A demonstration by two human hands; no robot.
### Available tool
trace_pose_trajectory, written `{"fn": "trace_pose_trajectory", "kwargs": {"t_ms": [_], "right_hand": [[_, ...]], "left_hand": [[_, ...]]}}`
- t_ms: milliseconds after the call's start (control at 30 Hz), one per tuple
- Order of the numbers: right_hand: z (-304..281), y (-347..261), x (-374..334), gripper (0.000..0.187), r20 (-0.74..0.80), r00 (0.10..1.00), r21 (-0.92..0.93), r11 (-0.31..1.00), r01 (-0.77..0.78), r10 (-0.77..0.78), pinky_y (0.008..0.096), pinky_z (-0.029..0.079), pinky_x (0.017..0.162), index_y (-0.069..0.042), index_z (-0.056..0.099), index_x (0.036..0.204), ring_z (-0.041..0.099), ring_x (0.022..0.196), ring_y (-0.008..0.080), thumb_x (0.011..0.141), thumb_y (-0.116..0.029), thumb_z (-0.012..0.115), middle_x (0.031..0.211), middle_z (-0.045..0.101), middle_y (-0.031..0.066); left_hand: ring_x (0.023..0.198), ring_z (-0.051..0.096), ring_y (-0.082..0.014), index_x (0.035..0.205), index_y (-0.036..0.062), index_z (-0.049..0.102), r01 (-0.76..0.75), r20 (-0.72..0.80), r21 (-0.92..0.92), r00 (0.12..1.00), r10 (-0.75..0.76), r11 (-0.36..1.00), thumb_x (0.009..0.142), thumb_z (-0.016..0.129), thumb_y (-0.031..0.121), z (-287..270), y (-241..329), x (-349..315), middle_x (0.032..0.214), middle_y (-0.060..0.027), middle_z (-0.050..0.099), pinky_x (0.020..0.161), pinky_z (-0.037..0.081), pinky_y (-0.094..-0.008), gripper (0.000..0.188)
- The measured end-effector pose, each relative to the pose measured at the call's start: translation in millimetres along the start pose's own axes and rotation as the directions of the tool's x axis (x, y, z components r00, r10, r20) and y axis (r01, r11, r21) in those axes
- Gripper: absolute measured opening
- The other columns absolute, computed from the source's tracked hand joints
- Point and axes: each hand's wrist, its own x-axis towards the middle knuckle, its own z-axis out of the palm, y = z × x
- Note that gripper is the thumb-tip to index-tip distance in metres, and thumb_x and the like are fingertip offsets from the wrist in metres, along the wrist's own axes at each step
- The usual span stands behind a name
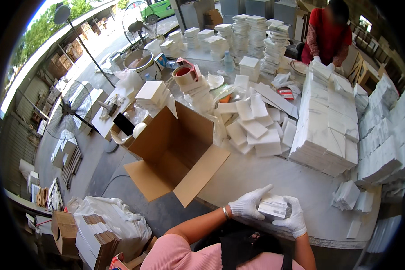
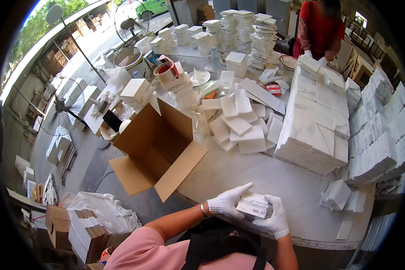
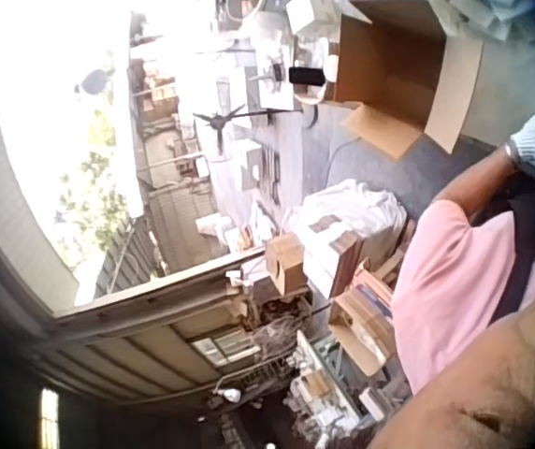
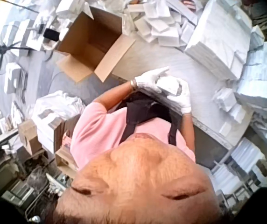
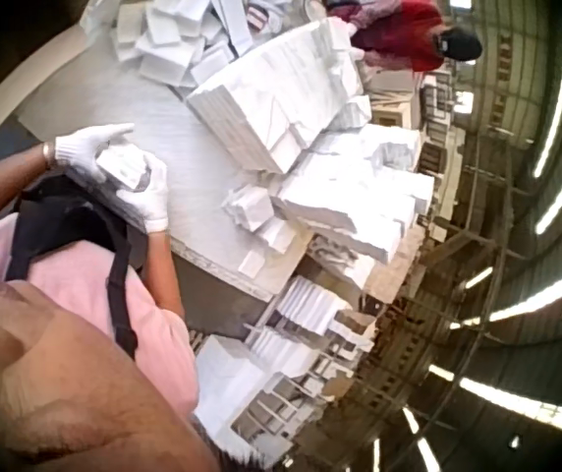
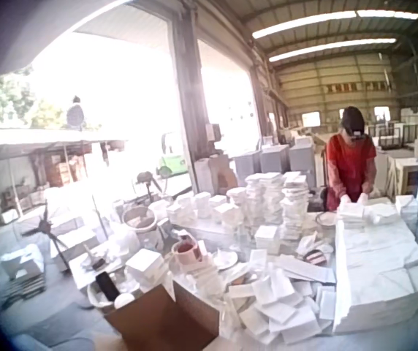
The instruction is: The person repeatedly picks up small white rectangular tiles, places them into clear plastic bags, and stacks the packaged tiles into a cardboard box. The process is repeated multiple times with consistent handling of the tiles and bags.
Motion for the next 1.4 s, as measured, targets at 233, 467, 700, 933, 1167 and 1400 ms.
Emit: {"fn": "trace_pose_trajectory", "kwargs": {"t_ms": [233,467,700,933,1167,1400], "right_hand": [[19.0,11.1,23.6,0.107,-0.030,0.993,-0.217,0.971,0.104,-0.113,0.0440,0.054,0.095,-0.011,0.040,0.150,0.060,0.114,0.0365,0.057,-0.023,0.091,0.133,0.053,0.0169],[49.7,28.0,6.4,0.114,-0.056,0.992,0.022,0.994,-0.111,0.112,0.0434,0.045,0.110,-0.008,0.025,0.156,0.052,0.132,0.0351,0.063,-0.018,0.091,0.147,0.046,0.0177],[82.8,29.7,8.9,0.126,-0.195,0.974,0.307,0.950,-0.055,0.119,0.0406,0.044,0.112,-0.009,0.016,0.158,0.048,0.137,0.0300,0.059,-0.012,0.094,0.158,0.035,0.0160],[74.0,22.4,10.4,0.126,-0.176,0.983,0.140,0.989,-0.036,0.060,0.0411,0.046,0.110,-0.010,0.015,0.159,0.052,0.133,0.0270,0.060,-0.013,0.094,0.151,0.044,0.0140],[63.3,29.6,6.0,0.122,-0.032,0.973,0.338,0.918,-0.206,0.230,0.0396,0.047,0.108,-0.014,0.023,0.157,0.056,0.128,0.0264,0.059,-0.017,0.095,0.143,0.052,0.0121],[45.5,12.0,21.2,0.103,-0.031,0.981,0.223,0.958,-0.182,0.193,0.0400,0.045,0.109,-0.013,0.040,0.145,0.055,0.127,0.0275,0.056,-0.018,0.091,0.139,0.055,0.0086]], "left_hand": [[0.126,0.053,-0.0425,0.156,-0.0027,0.019,-0.024,-0.131,0.181,0.990,0.048,0.983,0.063,0.083,0.021,-1.2,-18.9,6.4,0.140,-0.0245,0.053,0.107,0.044,-0.0425,0.116],[0.118,0.064,-0.0251,0.160,0.0097,-0.008,0.366,-0.179,-0.109,0.908,-0.380,0.924,0.070,0.079,0.005,37.3,-20.1,3.1,0.126,-0.0130,0.066,0.103,0.051,-0.0346,0.125],[0.123,0.059,-0.0212,0.161,0.0151,-0.003,0.246,-0.255,-0.212,0.921,-0.296,0.946,0.068,0.083,0.004,54.3,-45.6,4.5,0.135,-0.0117,0.060,0.112,0.045,-0.0361,0.127],[0.114,0.066,-0.0211,0.159,0.0139,-0.009,0.252,-0.239,-0.082,0.934,-0.265,0.964,0.077,0.083,0.015,49.5,-36.2,2.8,0.124,-0.0101,0.068,0.111,0.045,-0.0376,0.123],[0.123,0.059,-0.0194,0.160,0.0153,-0.004,0.306,-0.082,-0.472,0.918,-0.387,0.827,0.073,0.084,0.020,52.8,-50.6,7.1,0.132,-0.0107,0.062,0.114,0.042,-0.0367,0.124],[0.116,0.059,-0.0216,0.151,0.0078,0.028,0.156,-0.244,-0.288,0.942,-0.230,0.945,0.062,0.084,0.012,29.9,-27.1,1.4,0.130,-0.0111,0.057,0.104,0.048,-0.0346,0.105]]}}
